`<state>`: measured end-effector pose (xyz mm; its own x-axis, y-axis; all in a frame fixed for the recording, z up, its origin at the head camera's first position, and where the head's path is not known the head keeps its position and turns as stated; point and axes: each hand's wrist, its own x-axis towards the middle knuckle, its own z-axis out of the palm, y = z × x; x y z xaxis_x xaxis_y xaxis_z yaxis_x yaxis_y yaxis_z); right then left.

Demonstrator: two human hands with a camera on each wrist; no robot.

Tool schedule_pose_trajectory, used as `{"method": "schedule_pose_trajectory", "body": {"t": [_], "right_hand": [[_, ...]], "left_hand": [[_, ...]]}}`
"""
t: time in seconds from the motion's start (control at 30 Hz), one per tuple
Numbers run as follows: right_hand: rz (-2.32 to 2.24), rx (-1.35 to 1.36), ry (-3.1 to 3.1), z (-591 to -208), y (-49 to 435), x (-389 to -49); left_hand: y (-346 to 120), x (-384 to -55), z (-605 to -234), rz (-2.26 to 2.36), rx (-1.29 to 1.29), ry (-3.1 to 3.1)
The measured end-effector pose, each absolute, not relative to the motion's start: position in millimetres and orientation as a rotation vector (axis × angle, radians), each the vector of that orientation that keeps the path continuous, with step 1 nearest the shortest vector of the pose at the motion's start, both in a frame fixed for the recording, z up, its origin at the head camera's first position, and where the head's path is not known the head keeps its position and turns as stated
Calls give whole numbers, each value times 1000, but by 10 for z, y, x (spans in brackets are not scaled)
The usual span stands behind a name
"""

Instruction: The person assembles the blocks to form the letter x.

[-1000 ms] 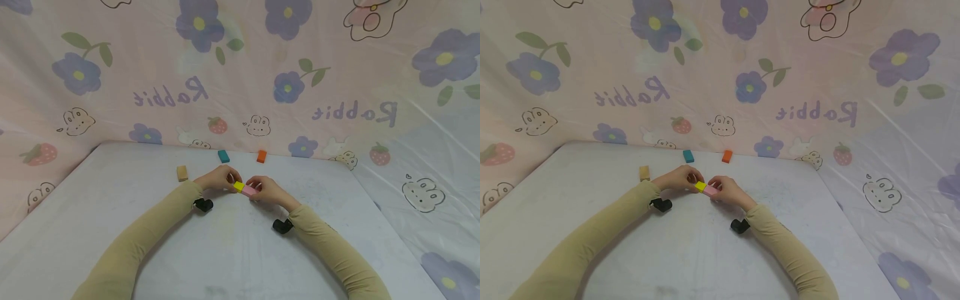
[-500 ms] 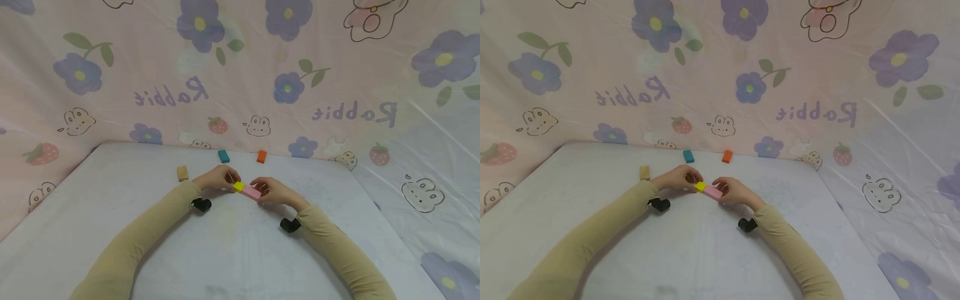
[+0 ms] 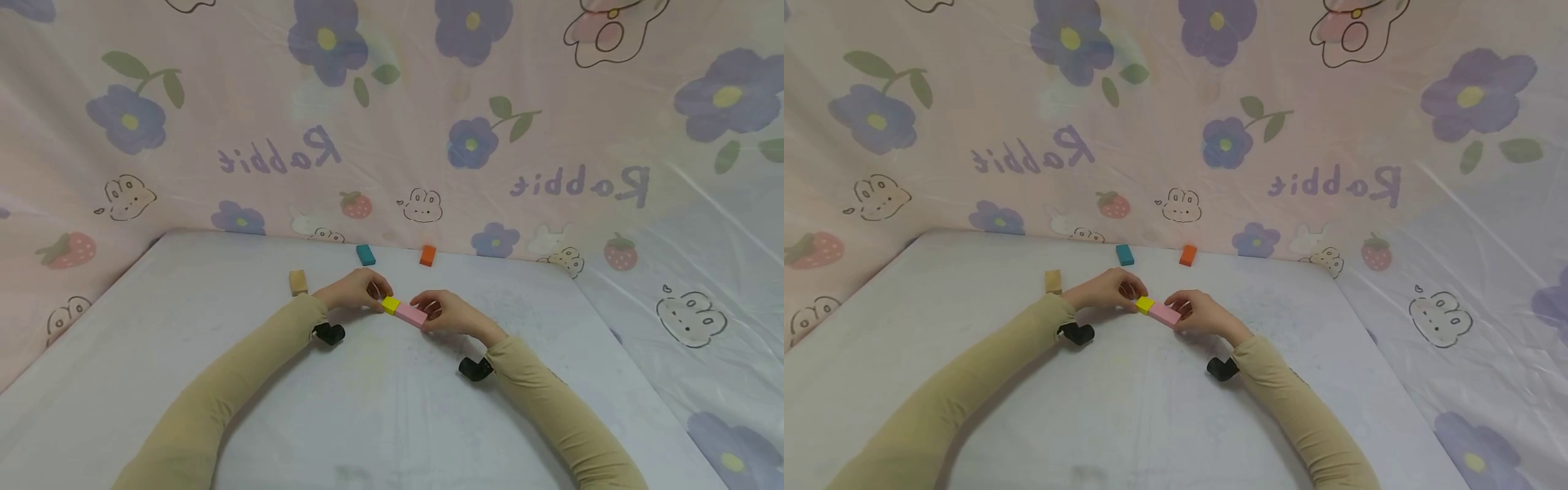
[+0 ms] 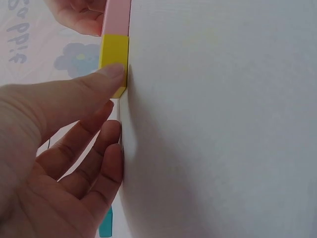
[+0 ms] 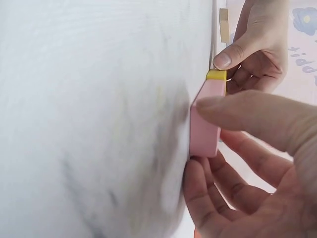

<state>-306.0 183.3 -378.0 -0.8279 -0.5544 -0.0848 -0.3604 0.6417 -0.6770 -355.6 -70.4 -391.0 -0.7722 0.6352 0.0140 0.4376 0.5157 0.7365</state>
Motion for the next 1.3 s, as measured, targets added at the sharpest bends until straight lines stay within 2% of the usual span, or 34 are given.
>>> {"method": "schedule_pose_trajectory", "body": {"t": [1.0,1.3], "right_hand": [[-998,-774,2628,-3823,1787,-3034],[-950,-657,2604,-3757,1784,-3047]], "left_hand": [[-687,-3583,-3928,1111,879,2518],[-690,-3589,-3913,1117,878,2505]]}}
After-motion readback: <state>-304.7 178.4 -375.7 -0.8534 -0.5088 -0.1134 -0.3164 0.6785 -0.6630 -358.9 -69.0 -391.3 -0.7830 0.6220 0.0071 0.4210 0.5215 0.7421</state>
